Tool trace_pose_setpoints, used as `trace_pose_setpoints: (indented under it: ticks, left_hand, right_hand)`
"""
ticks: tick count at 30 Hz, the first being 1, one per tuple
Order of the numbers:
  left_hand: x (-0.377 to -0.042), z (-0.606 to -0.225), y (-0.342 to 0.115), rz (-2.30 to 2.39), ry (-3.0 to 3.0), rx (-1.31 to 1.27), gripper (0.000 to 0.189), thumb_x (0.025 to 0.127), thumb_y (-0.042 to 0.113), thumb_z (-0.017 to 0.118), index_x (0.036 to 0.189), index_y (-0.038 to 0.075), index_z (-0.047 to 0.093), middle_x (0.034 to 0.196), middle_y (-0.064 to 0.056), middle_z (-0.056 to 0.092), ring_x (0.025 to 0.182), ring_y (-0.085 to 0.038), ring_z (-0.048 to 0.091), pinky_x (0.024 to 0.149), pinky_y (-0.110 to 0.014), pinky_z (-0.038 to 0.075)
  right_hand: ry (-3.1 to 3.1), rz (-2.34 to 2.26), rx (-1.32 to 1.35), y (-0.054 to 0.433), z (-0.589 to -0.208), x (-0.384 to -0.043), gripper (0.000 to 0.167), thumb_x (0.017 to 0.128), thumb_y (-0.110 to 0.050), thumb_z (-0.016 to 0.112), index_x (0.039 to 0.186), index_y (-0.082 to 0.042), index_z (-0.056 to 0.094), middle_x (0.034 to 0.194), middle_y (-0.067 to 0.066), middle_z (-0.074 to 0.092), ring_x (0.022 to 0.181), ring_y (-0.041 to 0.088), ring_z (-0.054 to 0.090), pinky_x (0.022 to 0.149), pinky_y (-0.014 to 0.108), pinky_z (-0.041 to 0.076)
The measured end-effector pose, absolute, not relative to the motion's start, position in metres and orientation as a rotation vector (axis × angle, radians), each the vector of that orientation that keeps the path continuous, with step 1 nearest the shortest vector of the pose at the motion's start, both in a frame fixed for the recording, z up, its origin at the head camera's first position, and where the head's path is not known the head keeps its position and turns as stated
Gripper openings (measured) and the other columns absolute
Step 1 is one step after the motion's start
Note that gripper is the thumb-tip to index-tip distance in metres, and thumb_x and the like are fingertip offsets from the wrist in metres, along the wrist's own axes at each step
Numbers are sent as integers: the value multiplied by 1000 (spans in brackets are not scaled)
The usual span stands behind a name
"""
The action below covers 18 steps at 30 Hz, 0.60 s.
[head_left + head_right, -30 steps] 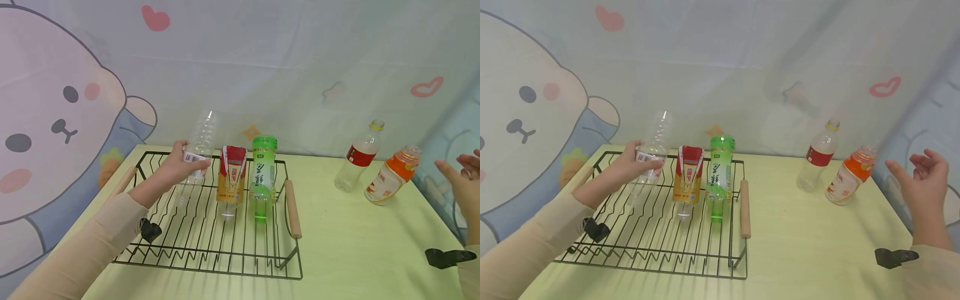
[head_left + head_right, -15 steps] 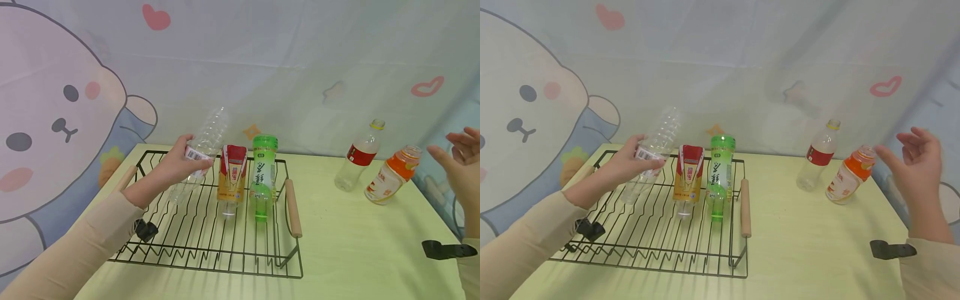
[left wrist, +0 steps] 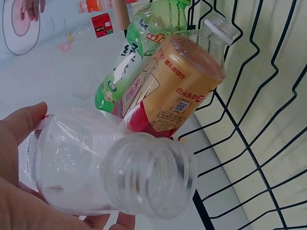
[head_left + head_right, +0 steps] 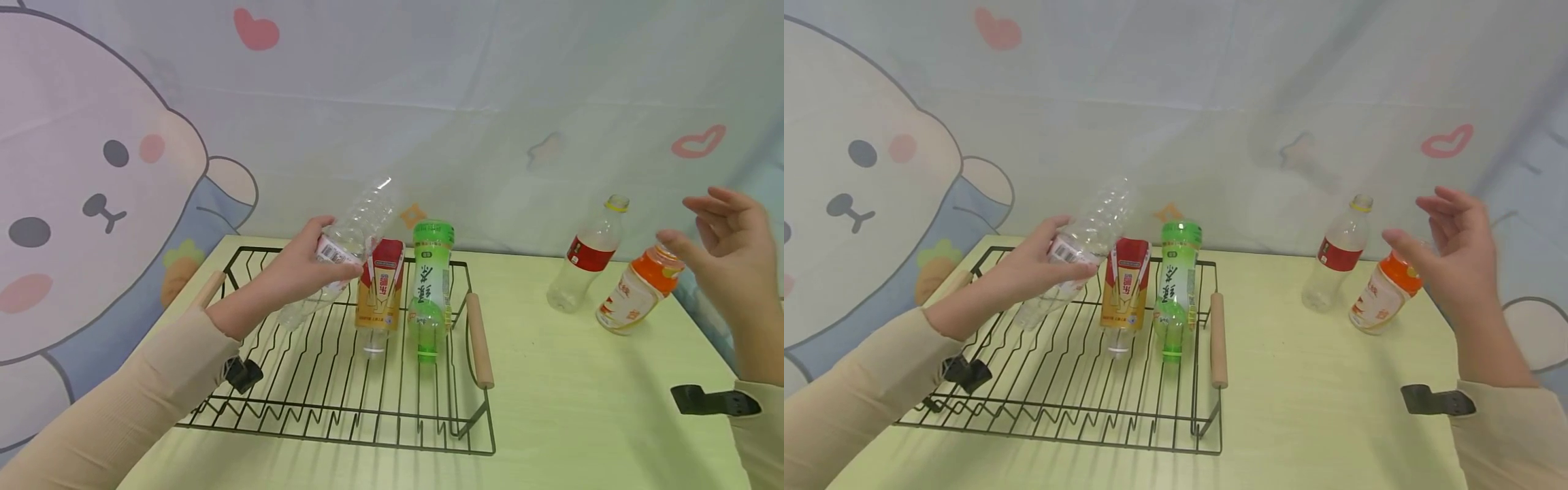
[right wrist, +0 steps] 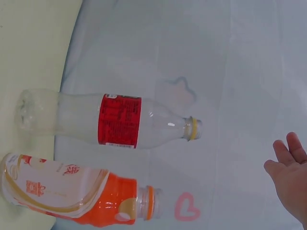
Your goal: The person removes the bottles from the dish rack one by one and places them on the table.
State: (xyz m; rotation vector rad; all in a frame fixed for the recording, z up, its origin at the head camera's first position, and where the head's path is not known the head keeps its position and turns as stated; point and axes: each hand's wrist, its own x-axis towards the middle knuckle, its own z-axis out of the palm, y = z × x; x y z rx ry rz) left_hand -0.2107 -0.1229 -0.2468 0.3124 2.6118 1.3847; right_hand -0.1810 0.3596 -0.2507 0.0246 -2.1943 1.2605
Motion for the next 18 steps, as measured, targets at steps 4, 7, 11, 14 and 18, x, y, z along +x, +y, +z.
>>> trace_pose_setpoints:
  ticks: [4, 7, 11, 14, 18]
  left_hand:
    - [-210, -245, -120, 1372, 2619, 332, 95, 83, 25, 75, 154, 14, 12, 118, -16, 52, 92, -26, 60, 71, -32, 55]
    - [-208, -245, -118, 1361, 2626, 351, 93, 83, 25, 76, 153, 17, 16, 118, -15, 53, 92, -26, 61, 71, -33, 56]
    - [-208, -245, -115, 1334, 2641, 390, 90, 82, 26, 77, 152, 19, 21, 117, -13, 56, 91, -25, 61, 71, -33, 55]
    - [-208, -246, -113, 1302, 2653, 422, 91, 81, 27, 78, 153, 19, 22, 117, -12, 57, 92, -25, 61, 72, -34, 55]
    - [-207, -245, -108, 1262, 2664, 460, 91, 79, 27, 79, 152, 19, 25, 115, -11, 57, 92, -25, 61, 73, -36, 56]
  right_hand:
    - [-2117, 1412, 188, 347, -246, -180, 67, 86, 9, 63, 142, -16, 36, 123, -14, 49, 128, 8, 41, 110, 13, 24]
    - [-2033, 1560, 319, 339, -243, -181, 66, 83, 16, 62, 138, -14, 41, 124, -7, 51, 126, 10, 41, 109, 14, 25]
    - [-1982, 1656, 442, 328, -241, -183, 66, 81, 20, 62, 135, -13, 43, 123, -5, 53, 124, 9, 44, 109, 14, 26]
    - [-1944, 1716, 529, 320, -239, -184, 67, 78, 23, 61, 134, -11, 44, 122, -2, 54, 124, 10, 44, 110, 15, 26]
    - [-1958, 1730, 581, 308, -238, -185, 68, 77, 24, 62, 133, -11, 45, 122, -1, 55, 125, 9, 45, 110, 16, 26]
